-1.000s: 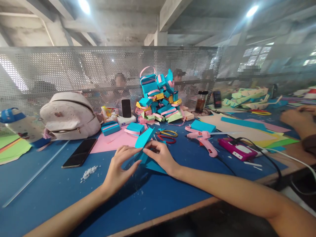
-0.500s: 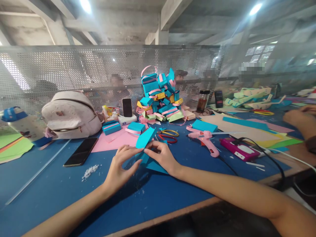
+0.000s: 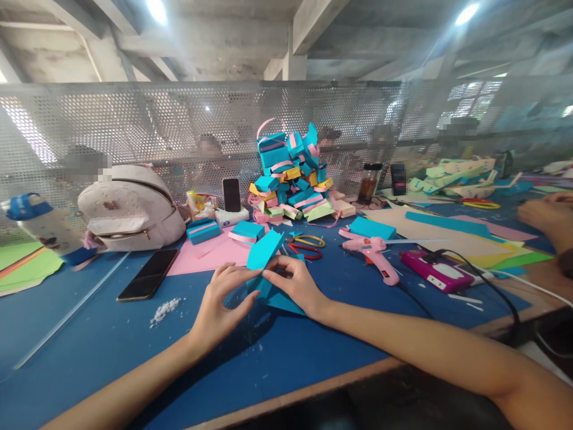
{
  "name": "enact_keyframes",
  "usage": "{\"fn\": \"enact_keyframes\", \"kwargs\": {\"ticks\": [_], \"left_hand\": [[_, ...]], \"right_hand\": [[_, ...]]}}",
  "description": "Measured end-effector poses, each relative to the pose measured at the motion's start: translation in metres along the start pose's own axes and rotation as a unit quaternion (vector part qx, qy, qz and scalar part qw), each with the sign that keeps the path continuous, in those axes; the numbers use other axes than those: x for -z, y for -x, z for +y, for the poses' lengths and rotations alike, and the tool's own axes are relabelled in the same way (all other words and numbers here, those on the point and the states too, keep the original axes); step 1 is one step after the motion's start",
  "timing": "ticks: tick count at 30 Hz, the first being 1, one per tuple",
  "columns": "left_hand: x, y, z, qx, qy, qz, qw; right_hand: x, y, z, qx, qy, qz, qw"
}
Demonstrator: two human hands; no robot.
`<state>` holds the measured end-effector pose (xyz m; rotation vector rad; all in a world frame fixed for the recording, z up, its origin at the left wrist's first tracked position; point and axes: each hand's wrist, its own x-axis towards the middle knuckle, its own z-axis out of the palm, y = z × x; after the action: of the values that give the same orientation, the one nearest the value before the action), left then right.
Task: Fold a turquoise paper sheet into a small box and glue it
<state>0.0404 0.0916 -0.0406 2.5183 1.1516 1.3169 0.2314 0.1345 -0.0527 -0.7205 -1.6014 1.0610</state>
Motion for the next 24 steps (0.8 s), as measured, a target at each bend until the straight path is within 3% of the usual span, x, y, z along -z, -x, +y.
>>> {"fn": "enact_keyframes", "kwargs": {"ticks": [7, 17, 24], "left_hand": [[-0.0007, 0.0009, 0.0019, 0.015, 0.008, -0.005, 1.0], [-0.0033, -0.002, 0.0081, 0.129, 0.077, 0.05, 0.987], [-0.0012, -0.0038, 0.0069, 0.128, 0.085, 0.081, 0.985]], "right_hand": [[-0.0003, -0.0003, -0.0008, -0.007, -0.012, 0.001, 1.0], [-0.0015, -0.0012, -0.0043, -0.004, -0.05, 0.028, 0.998], [-0.0025, -0.0021, 0.0029, -0.001, -0.062, 0.028, 0.998]]}}
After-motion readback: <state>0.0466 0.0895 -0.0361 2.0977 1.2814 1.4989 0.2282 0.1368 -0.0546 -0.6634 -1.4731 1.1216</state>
